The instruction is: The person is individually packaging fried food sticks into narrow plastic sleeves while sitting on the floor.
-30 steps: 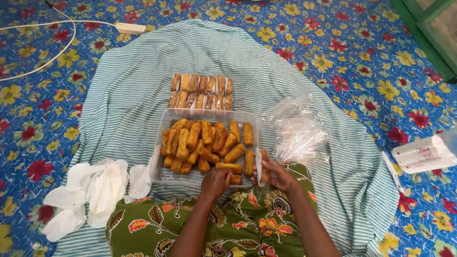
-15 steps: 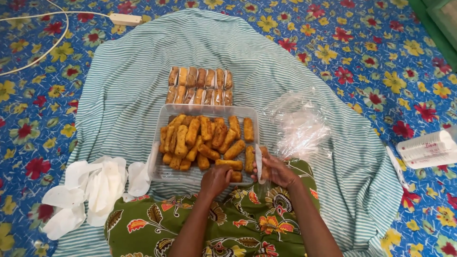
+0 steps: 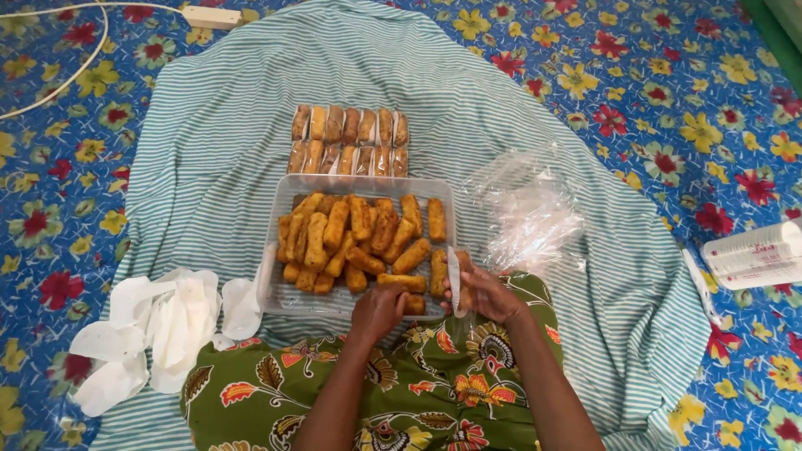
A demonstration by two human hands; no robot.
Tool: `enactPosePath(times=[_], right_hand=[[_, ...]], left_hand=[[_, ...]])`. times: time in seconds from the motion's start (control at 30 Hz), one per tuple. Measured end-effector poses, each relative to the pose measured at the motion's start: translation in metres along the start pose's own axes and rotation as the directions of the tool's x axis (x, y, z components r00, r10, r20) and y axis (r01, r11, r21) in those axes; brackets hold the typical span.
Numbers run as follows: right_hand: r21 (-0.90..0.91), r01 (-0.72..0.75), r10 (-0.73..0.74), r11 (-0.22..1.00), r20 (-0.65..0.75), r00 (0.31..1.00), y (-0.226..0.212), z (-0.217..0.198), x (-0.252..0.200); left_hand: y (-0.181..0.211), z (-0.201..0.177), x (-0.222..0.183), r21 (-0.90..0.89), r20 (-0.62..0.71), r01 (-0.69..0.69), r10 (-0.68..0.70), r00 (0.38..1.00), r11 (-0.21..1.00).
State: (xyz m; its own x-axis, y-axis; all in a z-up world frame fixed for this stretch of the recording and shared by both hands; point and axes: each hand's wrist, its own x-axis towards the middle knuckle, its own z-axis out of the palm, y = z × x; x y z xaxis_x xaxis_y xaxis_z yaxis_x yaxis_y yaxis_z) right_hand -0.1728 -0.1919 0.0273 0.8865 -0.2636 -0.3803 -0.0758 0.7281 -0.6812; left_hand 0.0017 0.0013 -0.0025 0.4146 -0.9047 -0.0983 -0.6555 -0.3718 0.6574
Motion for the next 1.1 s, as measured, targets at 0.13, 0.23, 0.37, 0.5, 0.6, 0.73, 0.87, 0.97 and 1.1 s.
enactPosePath(times=[0.13,0.23,0.37,0.5,0.6,0.73,0.87,0.97,1.1], right_hand=[[0.0,0.005,-0.005,1.0,0.022,1.0,0.004,-0.007,0.003],[-0.001,0.014,-0.014,1.0,0.023,1.0,0.004,-0.007,0.003],[0.003,0.015,-0.015,1.0,0.026,1.0,0.004,-0.006,0.002],[-0.001,0.015,-0.015,1.0,0.03,0.999,0.005,-0.009,0.004],[-0.017,0.024,-0.023,1.0,0.016,1.0,0.001,0.0,0.0],[-0.008,0.028,-0.028,1.0,0.028,0.999,0.005,-0.003,0.0],[-0.023,0.039,-0.038,0.999,0.041,0.998,0.006,-0.006,0.002],[-0.007,0.047,-0.047,0.999,0.056,0.997,0.004,0.005,-0.001],[-0.009,0.07,-0.069,0.998,0.103,0.992,0.006,0.026,-0.001]], left_hand=[[-0.001,0.003,0.001,0.01,-0.013,-0.001,0.001,1.0,1.0],[-0.001,0.003,0.002,0.012,0.0,0.005,-0.005,1.0,1.0],[-0.001,0.003,0.002,0.009,-0.014,-0.015,0.016,1.0,1.0],[-0.005,0.007,0.002,0.006,-0.024,-0.027,0.027,0.999,1.0],[-0.006,0.006,0.003,0.004,-0.029,-0.035,0.035,0.999,0.999],[-0.006,0.007,0.001,0.008,-0.031,-0.049,0.049,0.998,0.999],[-0.017,0.018,0.005,0.025,-0.057,-0.071,0.072,0.996,0.997],[-0.021,0.024,0.006,0.022,-0.077,-0.081,0.083,0.994,0.996],[-0.021,0.021,0.008,0.008,-0.165,-0.128,0.128,0.978,0.992]])
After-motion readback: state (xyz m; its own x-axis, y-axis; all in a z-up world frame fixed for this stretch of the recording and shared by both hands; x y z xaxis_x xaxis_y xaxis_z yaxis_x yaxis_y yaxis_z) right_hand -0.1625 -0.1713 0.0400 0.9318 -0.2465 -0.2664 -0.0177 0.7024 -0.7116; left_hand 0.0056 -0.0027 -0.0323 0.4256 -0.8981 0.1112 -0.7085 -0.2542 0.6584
